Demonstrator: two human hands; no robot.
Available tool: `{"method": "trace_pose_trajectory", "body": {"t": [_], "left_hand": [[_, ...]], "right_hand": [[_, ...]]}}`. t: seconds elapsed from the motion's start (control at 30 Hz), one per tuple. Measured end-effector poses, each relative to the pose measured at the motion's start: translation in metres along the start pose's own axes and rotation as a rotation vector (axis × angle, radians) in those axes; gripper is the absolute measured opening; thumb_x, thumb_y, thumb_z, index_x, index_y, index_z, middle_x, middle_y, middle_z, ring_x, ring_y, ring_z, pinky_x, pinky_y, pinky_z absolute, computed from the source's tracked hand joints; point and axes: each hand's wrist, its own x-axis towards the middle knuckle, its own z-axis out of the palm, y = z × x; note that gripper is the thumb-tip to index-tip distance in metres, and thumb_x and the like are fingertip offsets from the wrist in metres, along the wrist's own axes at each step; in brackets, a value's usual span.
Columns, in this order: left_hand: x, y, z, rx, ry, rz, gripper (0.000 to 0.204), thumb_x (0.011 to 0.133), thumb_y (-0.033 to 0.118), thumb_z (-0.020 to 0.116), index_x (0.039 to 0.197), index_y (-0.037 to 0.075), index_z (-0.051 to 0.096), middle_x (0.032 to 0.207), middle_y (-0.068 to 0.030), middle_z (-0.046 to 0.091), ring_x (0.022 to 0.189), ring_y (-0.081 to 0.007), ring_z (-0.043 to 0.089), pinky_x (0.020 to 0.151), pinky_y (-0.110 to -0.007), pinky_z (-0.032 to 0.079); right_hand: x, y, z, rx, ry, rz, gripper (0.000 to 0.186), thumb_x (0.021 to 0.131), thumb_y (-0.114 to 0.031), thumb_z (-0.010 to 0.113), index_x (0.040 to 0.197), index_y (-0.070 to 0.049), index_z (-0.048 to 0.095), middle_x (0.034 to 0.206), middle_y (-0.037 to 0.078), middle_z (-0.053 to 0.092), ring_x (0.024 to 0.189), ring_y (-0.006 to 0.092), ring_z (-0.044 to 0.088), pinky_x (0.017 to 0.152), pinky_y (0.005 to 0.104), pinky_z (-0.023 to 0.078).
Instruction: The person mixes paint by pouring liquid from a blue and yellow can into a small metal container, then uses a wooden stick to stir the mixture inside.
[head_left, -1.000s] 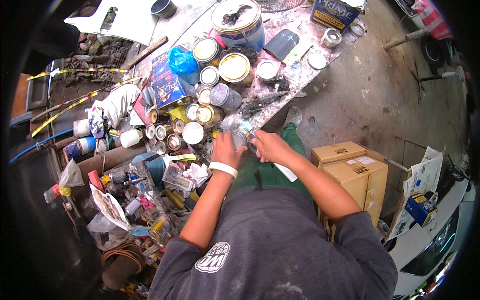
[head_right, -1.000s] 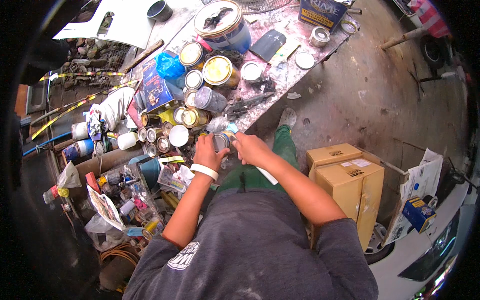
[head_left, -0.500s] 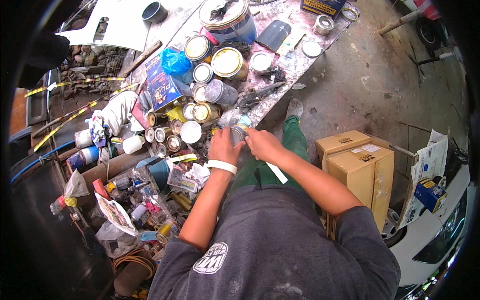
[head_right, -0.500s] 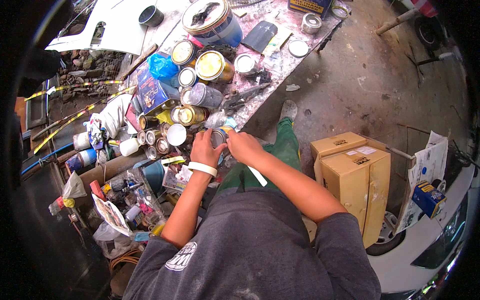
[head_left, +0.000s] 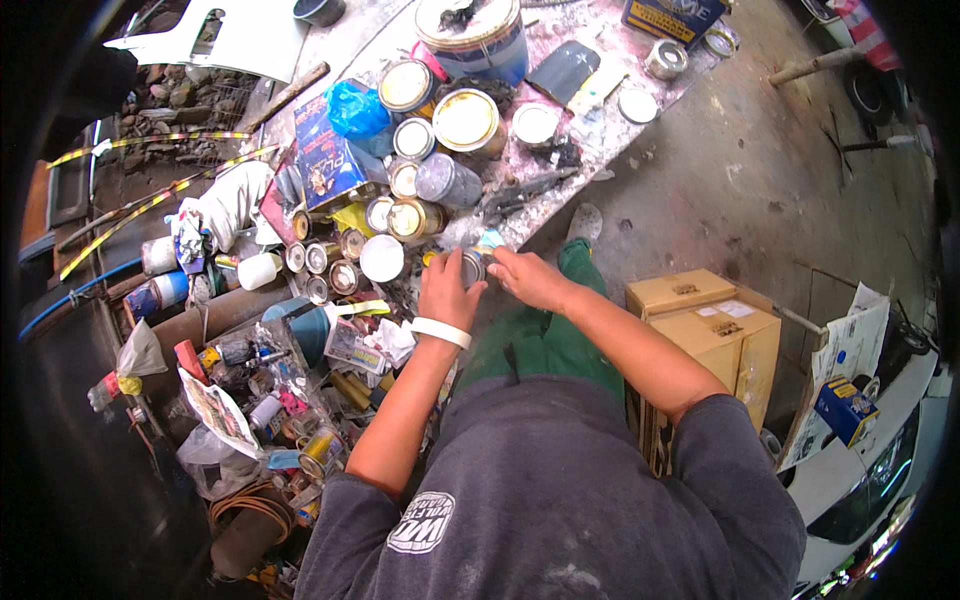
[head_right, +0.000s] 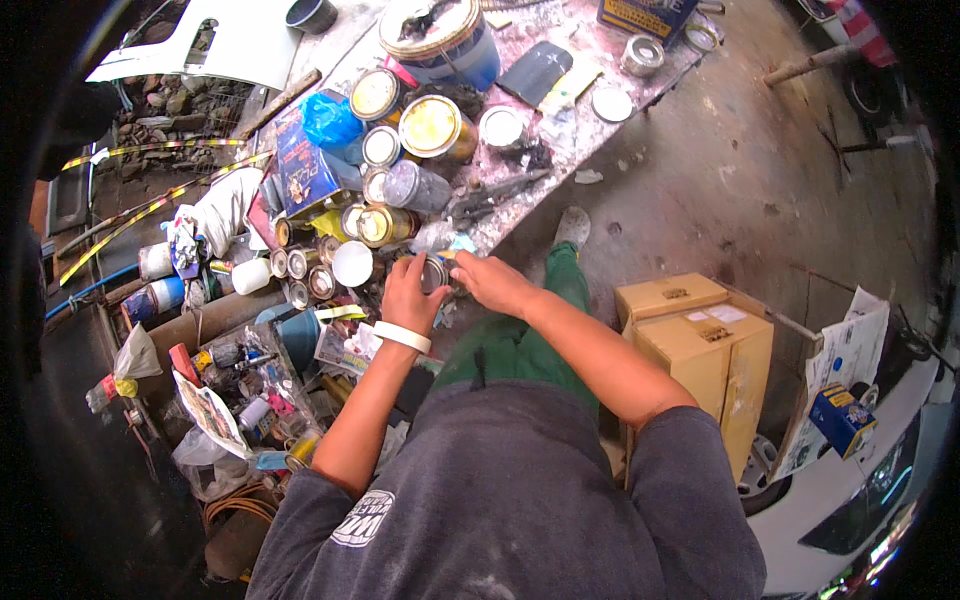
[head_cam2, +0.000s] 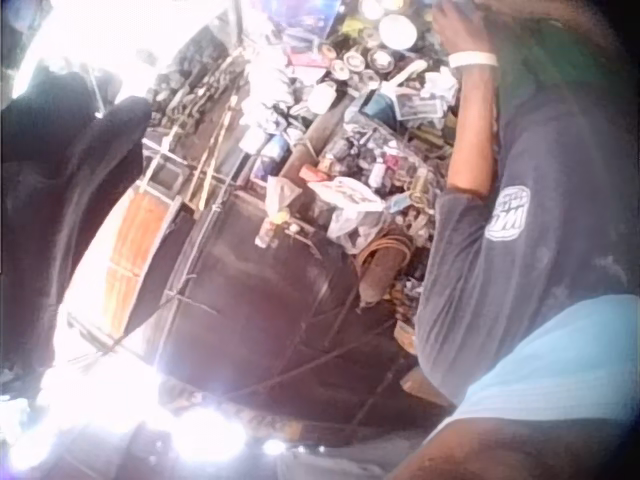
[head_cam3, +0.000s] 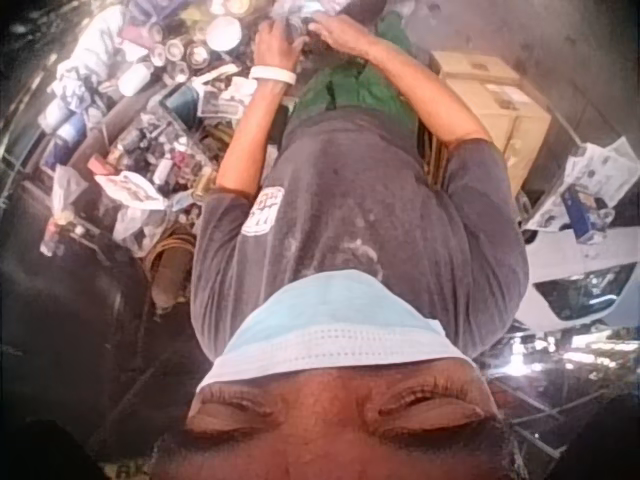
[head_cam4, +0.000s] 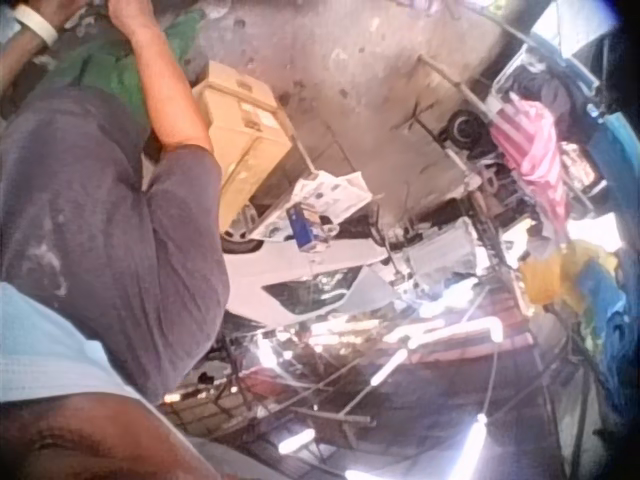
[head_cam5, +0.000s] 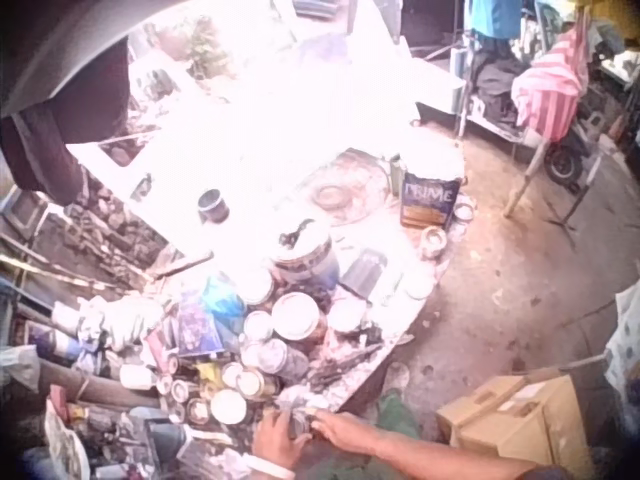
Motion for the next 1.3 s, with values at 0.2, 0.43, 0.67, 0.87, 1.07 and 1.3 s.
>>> {"method": "trace_pose_trajectory", "body": {"t": [0.2, 0.43, 0.67, 0.87, 1.07, 1.3], "left_hand": [[0.0, -0.009, -0.001, -0.086, -0.001, 0.028, 0.067, 0.067, 0.016, 0.085, 0.126, 0.001, 0.057, 0.119, -0.0185, 0.058, 0.111, -0.038, 0.056, 0.093, -0.044, 0.048], [0.007, -0.019, -0.018, -0.289, -0.13, -0.025, 0.067, 0.07, 0.017, 0.082, 0.129, 0.0, 0.056, 0.118, -0.0191, 0.06, 0.106, -0.0339, 0.062, 0.09, -0.04, 0.05], [0.007, -0.041, -0.034, -1.317, -0.416, -0.401, 0.059, 0.088, 0.009, 0.07, 0.14, -0.001, 0.043, 0.132, -0.0131, 0.056, 0.115, -0.0229, 0.059, 0.092, -0.04, 0.056], [-0.005, -0.059, -0.01, -1.508, -0.276, -0.455, 0.053, 0.092, 0.013, 0.066, 0.139, 0.001, 0.044, 0.127, -0.0095, 0.056, 0.115, -0.0205, 0.058, 0.092, -0.044, 0.057], [-0.014, -0.064, -0.003, -1.707, -0.253, -0.428, 0.045, 0.095, 0.02, 0.06, 0.135, 0.003, 0.046, 0.128, -0.0103, 0.057, 0.118, -0.0219, 0.056, 0.094, -0.047, 0.054], [-0.023, -0.073, 0.028, -1.877, -0.161, -0.461, 0.044, 0.098, 0.031, 0.052, 0.133, 0.005, 0.047, 0.128, -0.0135, 0.058, 0.114, -0.0264, 0.06, 0.094, -0.047, 0.053]], "right_hand": [[0.0, -0.002, -0.009, -0.195, 0.004, -0.154, 0.021, 0.1, -0.027, 0.049, 0.104, -0.006, 0.047, 0.085, 0.025, 0.063, 0.084, 0.0478, 0.059, 0.068, 0.0533, 0.044], [-0.002, 0.001, 0.001, 0.048, 0.116, -0.076, 0.019, 0.099, -0.023, 0.05, 0.106, -0.005, 0.051, 0.082, 0.021, 0.063, 0.078, 0.0402, 0.062, 0.068, 0.0482, 0.045], [-0.014, -0.01, 0.004, 0.326, 0.168, 0.139, 0.038, 0.092, -0.02, 0.059, 0.127, -0.009, 0.055, 0.089, 0.016, 0.068, 0.078, 0.0273, 0.066, 0.073, 0.0388, 0.05], [-0.025, -0.03, 0.007, -0.131, 0.225, -0.118, 0.066, 0.078, -0.027, 0.078, 0.136, -0.011, 0.05, 0.113, 0.016, 0.056, 0.096, 0.0327, 0.065, 0.081, 0.0435, 0.052], [-0.023, -0.038, 0.013, -0.384, 0.205, -0.071, 0.076, 0.07, -0.03, 0.084, 0.135, -0.014, 0.046, 0.118, 0.015, 0.048, 0.098, 0.04, 0.063, 0.081, 0.0482, 0.053], [-0.039, -0.03, 0.014, -0.403, 0.294, -0.086, 0.075, 0.071, -0.028, 0.084, 0.134, -0.013, 0.047, 0.119, 0.015, 0.048, 0.099, 0.0384, 0.062, 0.082, 0.0463, 0.053]]}}
